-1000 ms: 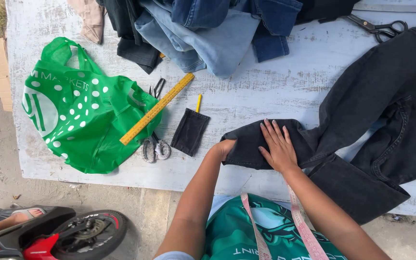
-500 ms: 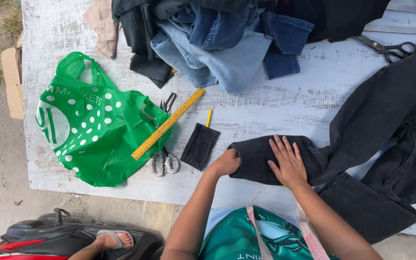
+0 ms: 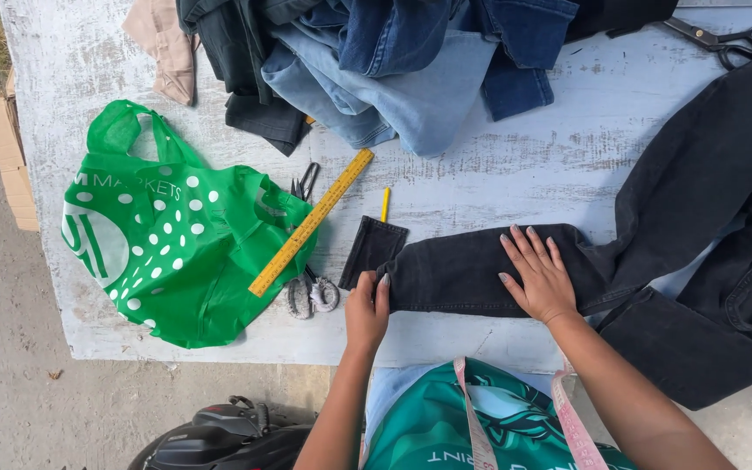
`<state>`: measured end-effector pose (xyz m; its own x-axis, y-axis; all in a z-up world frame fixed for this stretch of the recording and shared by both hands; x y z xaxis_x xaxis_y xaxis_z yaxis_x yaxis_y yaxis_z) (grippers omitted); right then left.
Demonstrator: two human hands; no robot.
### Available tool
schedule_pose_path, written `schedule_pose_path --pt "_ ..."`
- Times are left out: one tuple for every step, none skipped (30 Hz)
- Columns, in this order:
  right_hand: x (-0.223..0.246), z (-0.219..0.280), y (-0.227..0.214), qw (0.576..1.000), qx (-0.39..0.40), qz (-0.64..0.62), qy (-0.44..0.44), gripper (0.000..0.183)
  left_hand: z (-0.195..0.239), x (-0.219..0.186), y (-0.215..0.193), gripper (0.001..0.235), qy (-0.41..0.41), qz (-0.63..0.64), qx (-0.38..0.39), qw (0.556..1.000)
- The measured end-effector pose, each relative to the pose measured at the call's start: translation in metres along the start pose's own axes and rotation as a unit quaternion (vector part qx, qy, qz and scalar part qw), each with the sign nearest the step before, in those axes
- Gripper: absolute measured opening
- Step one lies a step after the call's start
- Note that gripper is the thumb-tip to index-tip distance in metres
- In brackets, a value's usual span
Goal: The person measures and marks a pair of black trousers using a measuring tape, ruler, and chalk, then cuts the fabric with scissors. They repeat this process for a pair of black jeans, measuring, marking, and cutting the legs to shorten them.
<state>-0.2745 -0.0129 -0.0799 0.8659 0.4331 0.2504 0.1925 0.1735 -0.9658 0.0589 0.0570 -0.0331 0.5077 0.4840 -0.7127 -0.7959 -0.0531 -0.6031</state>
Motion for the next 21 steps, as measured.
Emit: schedule_pose_path --pt "0.0 -0.003 -0.001 1.0 -0.002 0.0 0.002 0.066 -0.006 0.014 0.007 0.019 0.002 -0.001 0.001 1.0" --pt "0.001 -0.005 -0.002 1.0 -0.007 0.001 -0.001 0.067 -0.012 0.032 0.019 0.033 -0.043 0.066 0.04 0.996" --pt "0.003 -0.001 -0.003 1.0 -0.009 0.001 -0.001 0.067 -0.012 0.052 0.032 0.051 -0.091 0.131 0.082 0.984" --pt "0.004 0.001 -0.003 1.0 -0.007 -0.001 0.002 0.067 -0.018 0.056 0.035 0.051 -0.093 0.129 0.085 0.984" --pt "0.004 -0.001 -0.003 1.0 -0.01 -0.002 0.001 0.067 -0.027 0.063 0.041 0.05 -0.139 0.189 0.106 0.966" --pt "0.004 -0.002 -0.004 1.0 -0.014 -0.003 -0.001 0.068 -0.035 0.069 0.048 0.051 -0.184 0.248 0.126 0.943" --pt "0.004 -0.002 -0.004 1.0 -0.013 -0.004 0.003 0.068 -0.042 0.074 0.05 0.051 -0.185 0.246 0.129 0.943" --pt "0.005 -0.003 -0.004 1.0 -0.013 -0.006 0.001 0.068 -0.05 0.078 0.051 0.038 -0.179 0.285 0.12 0.934" --pt "0.004 -0.003 -0.005 1.0 -0.014 -0.007 -0.001 0.068 -0.059 0.082 0.054 0.027 -0.171 0.325 0.111 0.924" --pt "0.003 -0.001 -0.004 1.0 -0.013 -0.007 0.002 0.068 -0.052 0.055 0.044 0.027 -0.172 0.323 0.115 0.923" --pt "0.003 -0.001 -0.004 1.0 -0.012 -0.006 0.001 0.068 -0.045 0.027 0.035 0.017 -0.169 0.362 0.118 0.909" --pt "0.003 0.0 -0.004 1.0 -0.012 -0.004 0.0 0.068 -0.037 0.0 0.024 0.012 -0.167 0.401 0.12 0.893" --pt "0.003 0.0 -0.003 1.0 -0.011 -0.005 -0.001 0.068 -0.033 -0.004 0.021 0.012 -0.167 0.4 0.119 0.893" --pt "0.003 0.0 -0.002 1.0 -0.01 -0.006 0.0 0.067 -0.029 -0.008 0.015 0.012 -0.148 0.406 0.089 0.898" --pt "0.001 0.0 -0.002 1.0 -0.009 -0.007 0.002 0.067 -0.027 -0.013 0.008 0.013 -0.126 0.411 0.06 0.901" --pt "0.0 0.001 -0.001 1.0 -0.01 -0.007 0.004 0.067 -0.016 -0.023 -0.002 0.013 -0.126 0.41 0.061 0.901" --pt "-0.001 0.002 0.0 1.0 -0.01 -0.004 0.003 0.067 -0.005 -0.037 -0.023 0.012 -0.041 0.309 -0.02 0.95" --pt "-0.002 0.002 0.002 1.0 -0.011 -0.002 0.003 0.068 0.008 -0.053 -0.042 0.012 0.046 0.2 -0.1 0.973" --pt "-0.001 0.001 0.0 1.0 -0.01 -0.002 0.005 0.068 0.012 -0.048 -0.037 0.012 0.045 0.2 -0.099 0.974" --pt "0.0 0.0 -0.002 1.0 -0.014 -0.016 0.002 0.068 0.015 -0.039 -0.031 0.013 0.006 0.22 -0.09 0.971" --pt "0.001 0.0 -0.004 0.999 -0.019 -0.029 0.001 0.069 0.018 -0.03 -0.024 0.014 -0.033 0.239 -0.08 0.967"
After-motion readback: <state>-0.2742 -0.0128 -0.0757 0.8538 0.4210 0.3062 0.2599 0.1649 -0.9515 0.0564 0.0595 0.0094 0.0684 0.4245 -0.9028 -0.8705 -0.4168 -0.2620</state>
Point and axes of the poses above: each hand's wrist, its own z-axis away from the middle knuckle, its own y-axis out of the palm, x = y × z, the point moved 5 cm from there along -z, towards the middle knuckle, and after that the axes turned 3 degrees about -y, right-handed, at the moved point
